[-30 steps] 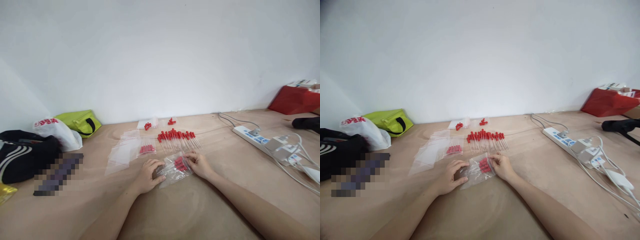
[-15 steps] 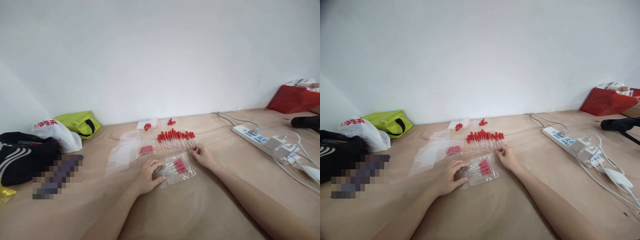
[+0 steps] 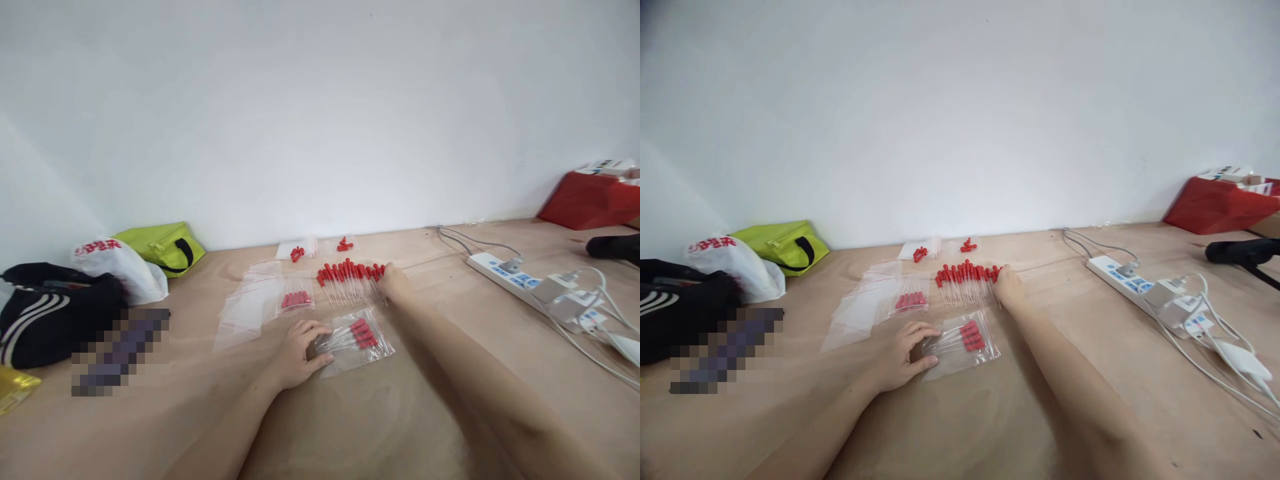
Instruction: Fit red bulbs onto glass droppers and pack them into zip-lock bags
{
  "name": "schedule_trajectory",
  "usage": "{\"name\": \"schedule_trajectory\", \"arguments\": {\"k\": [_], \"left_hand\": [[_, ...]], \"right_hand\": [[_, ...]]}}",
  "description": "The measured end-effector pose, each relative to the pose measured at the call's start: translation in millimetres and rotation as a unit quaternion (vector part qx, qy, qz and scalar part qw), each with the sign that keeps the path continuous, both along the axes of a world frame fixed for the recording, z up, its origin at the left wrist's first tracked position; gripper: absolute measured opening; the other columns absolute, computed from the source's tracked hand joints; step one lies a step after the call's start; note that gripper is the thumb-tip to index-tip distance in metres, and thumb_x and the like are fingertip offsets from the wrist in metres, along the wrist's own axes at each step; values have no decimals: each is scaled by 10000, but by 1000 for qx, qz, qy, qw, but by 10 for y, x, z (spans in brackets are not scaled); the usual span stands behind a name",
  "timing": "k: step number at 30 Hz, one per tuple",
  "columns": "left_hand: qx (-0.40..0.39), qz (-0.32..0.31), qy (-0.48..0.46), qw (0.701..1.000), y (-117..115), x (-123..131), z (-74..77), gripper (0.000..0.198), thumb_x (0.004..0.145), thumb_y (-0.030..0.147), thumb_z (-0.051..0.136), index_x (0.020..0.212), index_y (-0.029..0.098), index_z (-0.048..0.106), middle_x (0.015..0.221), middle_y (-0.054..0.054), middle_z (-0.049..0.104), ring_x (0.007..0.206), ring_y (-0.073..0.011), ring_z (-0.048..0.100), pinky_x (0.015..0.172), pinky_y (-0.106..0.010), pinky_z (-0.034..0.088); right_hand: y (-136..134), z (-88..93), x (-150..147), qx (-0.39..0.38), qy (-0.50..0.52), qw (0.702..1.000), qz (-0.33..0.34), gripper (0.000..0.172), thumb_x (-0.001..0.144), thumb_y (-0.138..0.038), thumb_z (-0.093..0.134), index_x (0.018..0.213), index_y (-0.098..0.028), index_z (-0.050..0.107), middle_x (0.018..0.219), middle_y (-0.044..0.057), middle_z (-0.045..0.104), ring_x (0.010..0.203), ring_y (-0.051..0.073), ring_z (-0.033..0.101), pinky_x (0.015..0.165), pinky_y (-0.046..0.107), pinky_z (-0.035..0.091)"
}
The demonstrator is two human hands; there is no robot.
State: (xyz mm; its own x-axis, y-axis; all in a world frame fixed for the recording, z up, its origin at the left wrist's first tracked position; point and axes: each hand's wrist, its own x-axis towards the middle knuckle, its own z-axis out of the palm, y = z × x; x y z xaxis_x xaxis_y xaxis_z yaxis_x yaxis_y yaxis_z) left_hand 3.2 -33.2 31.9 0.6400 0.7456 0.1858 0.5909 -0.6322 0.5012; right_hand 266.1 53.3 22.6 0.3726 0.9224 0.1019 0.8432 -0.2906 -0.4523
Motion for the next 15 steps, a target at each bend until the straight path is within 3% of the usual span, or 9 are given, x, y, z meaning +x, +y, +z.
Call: {"name": "schedule_trajectory", "arguments": {"k": [3, 7, 11, 15], "left_hand": [[8, -26, 22, 999, 1, -8, -5, 378, 785, 366, 543, 1142, 244, 511, 1117, -62, 522, 1042, -223, 452, 914, -394, 362], [14, -66, 68, 995, -11, 1, 31, 301, 834, 308, 480, 1128, 337, 537, 1223, -33, 452, 1140, -242, 368, 962, -445, 299], [5, -70, 86, 994, -19, 13, 72, 277, 842, 276, 472, 1085, 365, 570, 1231, -29, 443, 1156, -253, 356, 950, -462, 301], [5, -74, 92, 993, -12, 18, 78, 299, 844, 271, 469, 1113, 374, 550, 1227, -30, 447, 1151, -249, 365, 946, -459, 306]], "right_hand": [[-17, 28, -4, 6, -1, 1000, -3, 284, 814, -281, 440, 1021, -88, 462, 889, 180, 592, 851, 261, 584, 675, 308, 405], [-196, 62, 108, 112, 69, 990, 51, 532, 757, -260, 474, 1219, -53, 311, 755, 110, 593, 739, 230, 580, 631, 294, 414], [-569, -5, 199, 174, 305, 929, 112, 746, 710, -303, 487, 1325, -121, 106, 608, -57, 484, 474, 128, 502, 486, 251, 421], [-883, -134, 128, 174, 467, 861, 98, 858, 664, -329, 531, 1331, -232, 0, 671, -80, 447, 440, 99, 507, 404, 227, 437]]}}
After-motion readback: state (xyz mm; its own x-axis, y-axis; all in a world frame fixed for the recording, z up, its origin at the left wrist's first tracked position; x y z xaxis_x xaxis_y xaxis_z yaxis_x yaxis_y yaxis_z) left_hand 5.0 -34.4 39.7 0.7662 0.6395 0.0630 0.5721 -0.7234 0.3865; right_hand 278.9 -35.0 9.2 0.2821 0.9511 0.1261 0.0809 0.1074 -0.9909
